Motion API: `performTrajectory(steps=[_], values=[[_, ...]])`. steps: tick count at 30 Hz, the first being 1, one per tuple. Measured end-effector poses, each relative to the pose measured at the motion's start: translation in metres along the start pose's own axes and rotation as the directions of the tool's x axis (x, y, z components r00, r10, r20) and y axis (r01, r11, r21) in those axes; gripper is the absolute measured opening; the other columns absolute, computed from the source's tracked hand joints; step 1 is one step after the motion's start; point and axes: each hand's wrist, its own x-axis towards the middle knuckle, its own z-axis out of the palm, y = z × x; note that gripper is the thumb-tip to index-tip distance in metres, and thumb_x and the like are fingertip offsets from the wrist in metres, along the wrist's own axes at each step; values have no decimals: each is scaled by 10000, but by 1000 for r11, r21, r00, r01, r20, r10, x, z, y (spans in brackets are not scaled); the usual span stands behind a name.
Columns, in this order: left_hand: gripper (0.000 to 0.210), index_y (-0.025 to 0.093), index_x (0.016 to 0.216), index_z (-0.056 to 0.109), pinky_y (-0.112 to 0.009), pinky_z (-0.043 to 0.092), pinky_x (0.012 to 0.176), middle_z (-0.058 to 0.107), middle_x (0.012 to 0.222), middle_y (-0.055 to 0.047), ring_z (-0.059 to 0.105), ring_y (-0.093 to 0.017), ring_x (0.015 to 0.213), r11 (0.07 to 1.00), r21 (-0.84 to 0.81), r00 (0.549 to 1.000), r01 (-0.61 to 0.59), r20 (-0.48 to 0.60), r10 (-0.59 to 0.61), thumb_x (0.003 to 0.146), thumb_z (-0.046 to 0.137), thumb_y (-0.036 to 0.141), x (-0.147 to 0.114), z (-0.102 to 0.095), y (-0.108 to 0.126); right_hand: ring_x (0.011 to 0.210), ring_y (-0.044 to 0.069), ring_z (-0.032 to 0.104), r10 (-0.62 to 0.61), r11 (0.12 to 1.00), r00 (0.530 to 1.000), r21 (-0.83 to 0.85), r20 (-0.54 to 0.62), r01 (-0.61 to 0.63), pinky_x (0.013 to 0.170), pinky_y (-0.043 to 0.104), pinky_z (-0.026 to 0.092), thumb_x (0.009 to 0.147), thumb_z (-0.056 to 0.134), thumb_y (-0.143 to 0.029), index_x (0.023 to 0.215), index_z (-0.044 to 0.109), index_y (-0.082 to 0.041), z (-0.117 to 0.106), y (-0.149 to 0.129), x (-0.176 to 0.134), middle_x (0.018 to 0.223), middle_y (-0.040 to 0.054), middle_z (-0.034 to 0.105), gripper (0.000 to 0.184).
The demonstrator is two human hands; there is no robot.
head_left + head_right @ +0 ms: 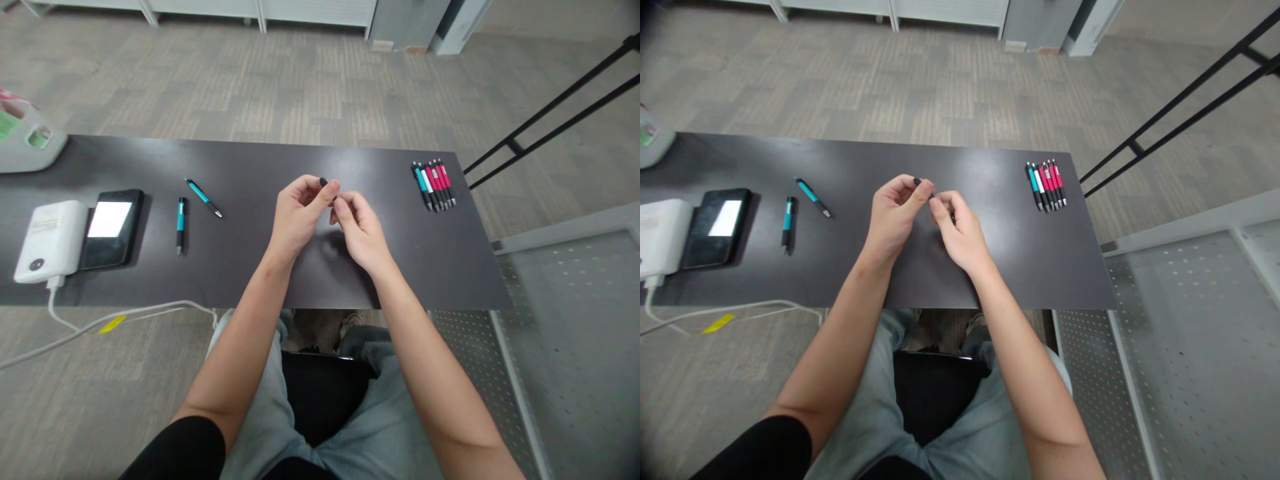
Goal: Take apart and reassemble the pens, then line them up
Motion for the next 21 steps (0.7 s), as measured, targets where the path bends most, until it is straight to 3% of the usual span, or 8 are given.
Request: performTrajectory(steps=[3,8,12,16,19,21], values=[[574,232,796,695,-292,565,647,722,750,25,671,-131,637,999,24,1000,23,0,-23,880,1063,664,0,1,3,920,241,630,10,999,999,-37,34,-9,898,393,550,1145,539,-893,983,640,-289,-2,0,0,927,31,667,634],[494,241,832,704,-285,603,755,746,830,7,720,-141,769,996,92,994,-24,-105,33,965,1030,588,5,-5,9,870,229,599,-26,998,999,-53,-43,23,854,396,549,1040,834,-716,1149,629,-315,-5,5,1,979,10,650,463],[431,273,935,733,-294,599,742,745,853,6,736,-159,796,985,171,987,-17,-154,44,1014,971,624,14,-20,11,825,219,589,-13,994,1000,-105,-21,11,841,391,535,1055,821,-625,1143,629,-314,-10,7,0,918,-12,636,376],[445,291,1064,731,-315,588,772,776,917,-8,753,-177,834,965,253,978,-67,-174,113,1020,929,687,23,-40,7,851,226,621,-12,987,1000,-158,6,13,867,393,531,1099,745,-646,1090,675,-299,-17,4,1,897,-4,682,354],[445,294,1094,697,-362,587,868,800,934,-11,770,-213,884,905,415,976,-93,-142,166,998,953,644,23,-52,6,827,223,616,-16,989,1000,-151,-11,14,853,395,521,1095,744,-651,1050,682,-297,-22,6,2,888,-3,688,362],[385,293,1078,697,-425,570,1005,813,948,-7,782,-242,939,803,592,983,-73,-93,158,991,968,552,19,-53,8,814,218,611,-14,990,999,-142,-45,7,838,394,518,1084,757,-647,1039,684,-299,-25,10,3,892,-4,694,359]])
